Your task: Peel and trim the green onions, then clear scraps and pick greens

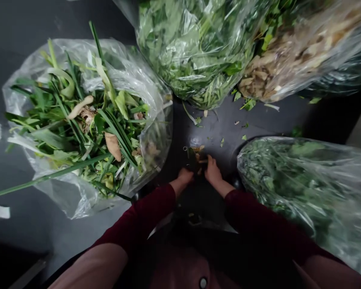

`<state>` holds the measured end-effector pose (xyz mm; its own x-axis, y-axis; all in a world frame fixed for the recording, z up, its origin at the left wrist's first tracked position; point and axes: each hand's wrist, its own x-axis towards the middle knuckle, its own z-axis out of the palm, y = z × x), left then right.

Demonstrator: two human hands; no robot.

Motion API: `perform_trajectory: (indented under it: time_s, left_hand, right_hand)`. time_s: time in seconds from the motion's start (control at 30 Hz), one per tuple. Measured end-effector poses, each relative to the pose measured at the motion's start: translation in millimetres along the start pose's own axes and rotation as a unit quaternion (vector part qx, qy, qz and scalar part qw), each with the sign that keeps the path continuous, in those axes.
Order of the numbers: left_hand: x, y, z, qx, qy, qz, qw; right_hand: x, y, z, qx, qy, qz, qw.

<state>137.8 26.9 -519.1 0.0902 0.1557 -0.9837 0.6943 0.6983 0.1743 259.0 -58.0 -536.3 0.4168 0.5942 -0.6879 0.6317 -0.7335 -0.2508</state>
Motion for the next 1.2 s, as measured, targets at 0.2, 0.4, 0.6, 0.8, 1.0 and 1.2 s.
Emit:
perform_trajectory:
  time_s: [0.2,0.4,0.6,0.8,1.0,1.2]
  left_hand:
    - [13.9,48.9,-16.8,-0.027,0.007,0.069,0.997]
    - [-19.4,22.3,-45.9,0.052,0.001,0.032,0.998]
    - [-66.8,-49.7,-84.5,0.238,0.049,0.038,0.969]
    - [-51.9,-100.5,-113.6,0.640,0.062,0.135,0.754]
    - [-23.9,-79.3,-102.8,0.681,-0.006,0.197,0.705]
    - [-11.6,-69.4,-113.8,0.670,-0.058,0.218,0.707]
  right_hand:
    - [56.4,-47.8,-55.2,-0.063,-0.006,-0.202,0.977]
    - [86.4,-67.3,-80.1,-0.165,-0.090,-0.439,0.879]
    - [40.0,-7.9,-55.6,-0.228,-0.123,-0.439,0.861]
    - [-26.6,28.2,-13.0,-0.283,-0.130,-0.362,0.879]
    - [12.1,19.4,-26.2,-0.293,-0.170,-0.358,0.870]
    - [23.0,67.5,-80.1,-0.263,-0.141,-0.233,0.926]
